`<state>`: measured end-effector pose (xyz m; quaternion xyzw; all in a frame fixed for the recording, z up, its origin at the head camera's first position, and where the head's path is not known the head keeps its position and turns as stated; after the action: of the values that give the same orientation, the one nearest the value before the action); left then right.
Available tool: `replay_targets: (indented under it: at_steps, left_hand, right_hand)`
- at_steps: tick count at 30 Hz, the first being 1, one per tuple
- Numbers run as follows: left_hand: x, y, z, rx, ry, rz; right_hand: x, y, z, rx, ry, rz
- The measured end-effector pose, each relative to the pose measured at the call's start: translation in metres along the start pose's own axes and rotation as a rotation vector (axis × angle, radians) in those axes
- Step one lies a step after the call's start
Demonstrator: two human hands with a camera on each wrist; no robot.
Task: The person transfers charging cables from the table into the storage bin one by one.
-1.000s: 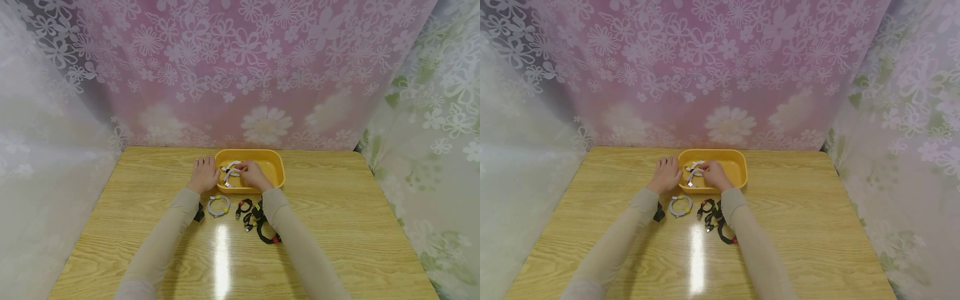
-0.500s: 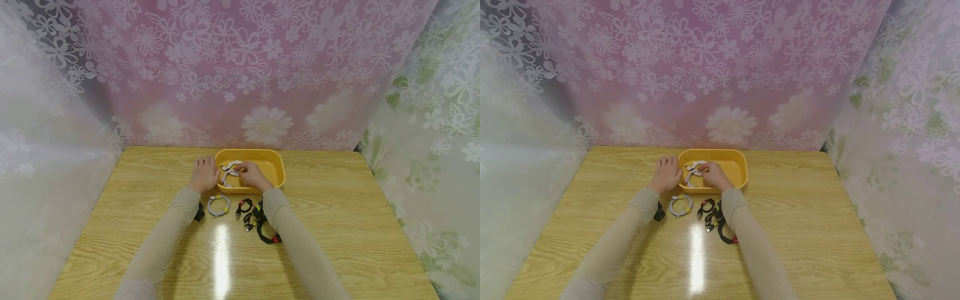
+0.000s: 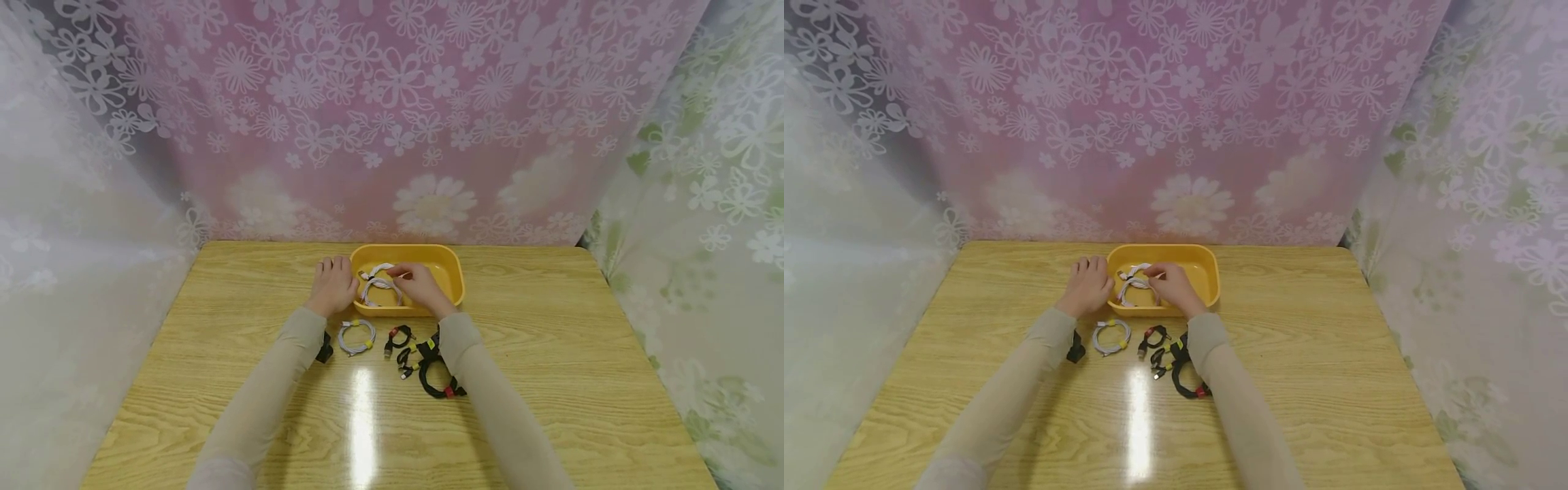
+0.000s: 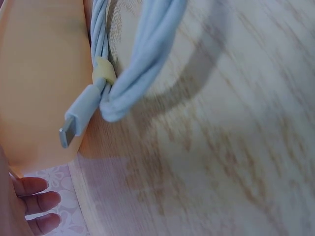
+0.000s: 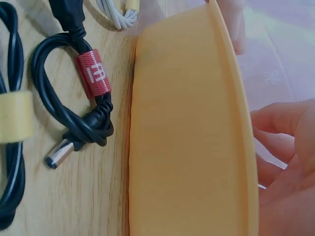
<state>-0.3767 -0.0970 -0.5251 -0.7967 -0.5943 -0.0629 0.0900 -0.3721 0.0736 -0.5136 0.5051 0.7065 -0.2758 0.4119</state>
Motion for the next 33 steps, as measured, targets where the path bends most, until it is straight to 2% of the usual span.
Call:
replay_targets:
  at_steps: [12,20,26,33]
  left_hand:
    - [0.002,0.002,-0.002,0.017,0.011,0.006]
    - [0.003,0.002,-0.004,0.022,0.011,0.007]
    - [0.003,0.002,-0.004,0.022,0.017,0.009]
    - [0.002,0.001,-0.001,0.026,0.024,0.016]
  right_hand:
    - [-0.005,0.012,-0.01,0.06,-0.035,-0.038]
    - [-0.021,0.025,-0.013,0.119,-0.041,-0.097]
    - [-0.03,0.039,-0.009,0.149,-0.076,-0.171]
    - [-0.037,0.059,0.004,0.158,-0.14,-0.2]
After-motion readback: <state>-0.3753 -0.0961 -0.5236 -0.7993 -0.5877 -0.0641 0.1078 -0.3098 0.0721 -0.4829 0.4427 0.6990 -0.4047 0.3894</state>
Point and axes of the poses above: each hand's wrist, its own y-axis away from the middle knuckle, its own z-axis out of the palm, x = y × z, the point moved 9 cm from there along -y, towards the middle knuckle, and after that the axes turned 2 degrees about -z, right-handed, at the moved point
